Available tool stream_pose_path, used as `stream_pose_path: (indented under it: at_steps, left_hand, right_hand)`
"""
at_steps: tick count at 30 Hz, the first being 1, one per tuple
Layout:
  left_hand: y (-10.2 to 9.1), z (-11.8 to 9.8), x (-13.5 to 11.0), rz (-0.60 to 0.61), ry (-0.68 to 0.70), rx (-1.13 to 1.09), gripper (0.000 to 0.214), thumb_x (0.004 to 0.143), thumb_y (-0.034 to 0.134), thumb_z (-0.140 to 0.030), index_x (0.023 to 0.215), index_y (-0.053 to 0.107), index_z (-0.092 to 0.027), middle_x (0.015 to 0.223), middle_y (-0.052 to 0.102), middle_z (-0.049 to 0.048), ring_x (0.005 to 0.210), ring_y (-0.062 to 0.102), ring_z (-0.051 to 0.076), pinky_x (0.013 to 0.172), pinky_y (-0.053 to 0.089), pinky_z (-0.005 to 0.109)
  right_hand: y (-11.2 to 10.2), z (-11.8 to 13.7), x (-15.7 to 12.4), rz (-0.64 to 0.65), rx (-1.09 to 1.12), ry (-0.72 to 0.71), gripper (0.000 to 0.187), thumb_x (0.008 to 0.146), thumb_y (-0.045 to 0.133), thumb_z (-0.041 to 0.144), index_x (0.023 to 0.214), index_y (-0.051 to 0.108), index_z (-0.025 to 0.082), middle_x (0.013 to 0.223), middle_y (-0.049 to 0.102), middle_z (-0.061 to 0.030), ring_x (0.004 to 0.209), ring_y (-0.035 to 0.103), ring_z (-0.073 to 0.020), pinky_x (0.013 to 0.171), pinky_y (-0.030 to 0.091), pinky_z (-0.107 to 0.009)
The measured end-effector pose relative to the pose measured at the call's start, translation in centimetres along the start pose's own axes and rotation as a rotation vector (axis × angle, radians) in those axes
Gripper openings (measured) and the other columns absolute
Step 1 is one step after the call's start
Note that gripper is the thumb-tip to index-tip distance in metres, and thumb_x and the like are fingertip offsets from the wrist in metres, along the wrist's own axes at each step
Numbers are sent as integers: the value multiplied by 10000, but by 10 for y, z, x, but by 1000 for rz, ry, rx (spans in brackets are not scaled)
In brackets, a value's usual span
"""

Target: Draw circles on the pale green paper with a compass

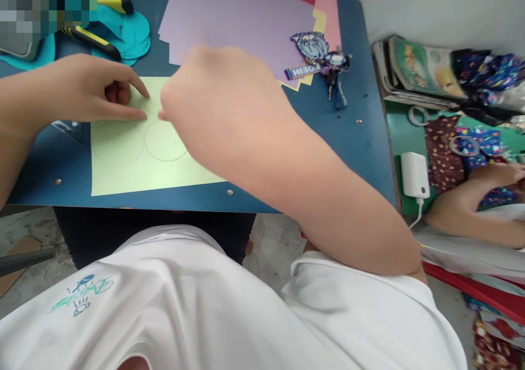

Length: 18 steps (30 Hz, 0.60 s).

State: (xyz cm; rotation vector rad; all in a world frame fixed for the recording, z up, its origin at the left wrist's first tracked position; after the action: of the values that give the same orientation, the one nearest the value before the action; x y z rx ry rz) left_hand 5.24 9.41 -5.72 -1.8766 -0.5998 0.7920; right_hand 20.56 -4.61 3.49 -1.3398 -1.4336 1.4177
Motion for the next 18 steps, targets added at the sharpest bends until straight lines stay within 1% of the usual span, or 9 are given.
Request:
stream_pose_path:
  at_steps: [2, 4, 7, 10, 12, 14, 15, 16, 18]
  left_hand:
    - [1, 0, 1, 4, 7, -6, 749, 1015, 731, -766, 1565, 846, -270, 1145, 828, 53, 966, 725, 231, 895, 466, 368]
    - [2, -1, 2, 28, 9, -8, 767, 1026, 744, -764, 1597, 832, -260, 1159, 831, 66, 986, 741, 251, 908, 475, 377]
    - [4, -2, 3, 82, 11, -9, 792, 1042, 756, -735, 1666, 799, -249, 1238, 843, 95, 1063, 766, 293, 941, 494, 387]
    - [5, -3, 4, 93, 17, -24, 817, 1054, 760, -742, 1701, 786, -243, 1285, 849, 107, 1096, 768, 300, 961, 484, 387]
    - [6, -2, 6, 77, 16, -41, 846, 1058, 791, -817, 1684, 808, -249, 1242, 846, 90, 1081, 764, 286, 926, 444, 387]
    - [8, 1, 9, 55, 0, -60, 911, 1099, 818, -920, 1663, 823, -205, 1150, 816, 72, 1158, 757, 245, 904, 308, 395]
    - [10, 2, 11, 47, -10, -77, 958, 1130, 816, -959, 1651, 814, -156, 1098, 789, 63, 1243, 747, 230, 921, 198, 440]
    - [12, 4, 12, 40, -18, -101, 1006, 1155, 805, -986, 1633, 789, -100, 1046, 758, 53, 1341, 726, 225, 949, 102, 536]
    - [14, 5, 15, 26, -15, -157, 1097, 1155, 779, -1032, 1586, 736, -24, 975, 709, 39, 1476, 670, 239, 946, 59, 744]
  right_hand:
    - [-2, -7, 12, 54, -105, 102, 381, 1304, 520, 318, 1133, 822, 160, 931, 690, -156, 922, 714, -358, 783, 381, -414]
    - [-4, -16, 19, 60, -130, 183, 445, 1334, 465, 349, 1259, 847, 133, 969, 707, -180, 1015, 740, -389, 803, 399, -418]
    - [-3, -30, 23, 31, -116, 276, 529, 1355, 419, 401, 1299, 863, 121, 1004, 734, -201, 1084, 749, -401, 812, 397, -425]
    - [-3, -34, 20, -5, -113, 287, 572, 1348, 417, 439, 1184, 874, 137, 964, 722, -190, 893, 630, -335, 773, 350, -436]
    - [-4, -33, 14, -24, -110, 269, 537, 1331, 459, 428, 1032, 837, 191, 840, 634, -123, 754, 467, -278, 751, 320, -436]
    - [-2, -33, 6, -34, -89, 243, 489, 1295, 547, 390, 857, 709, 247, 715, 496, -50, 688, 362, -242, 739, 317, -430]
    - [-1, -33, 1, -40, -68, 213, 486, 1269, 596, 362, 793, 621, 264, 672, 440, -25, 669, 343, -228, 734, 323, -426]
    - [1, -33, -4, -56, -44, 182, 511, 1232, 654, 341, 741, 524, 275, 632, 396, -8, 649, 338, -216, 727, 333, -421]
    - [3, -34, -14, -116, 8, 91, 572, 1183, 713, 332, 706, 400, 279, 587, 366, 7, 620, 316, -201, 708, 320, -417]
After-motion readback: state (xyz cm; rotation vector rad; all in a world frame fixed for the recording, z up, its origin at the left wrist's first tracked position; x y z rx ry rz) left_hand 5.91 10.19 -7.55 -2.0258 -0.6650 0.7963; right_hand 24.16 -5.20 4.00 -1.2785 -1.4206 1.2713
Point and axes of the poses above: each hand's wrist, its own x-axis towards the middle knuckle, its own y-axis out of the palm, z = x × y, the point moved 10 cm from there along x, towards the middle knuckle
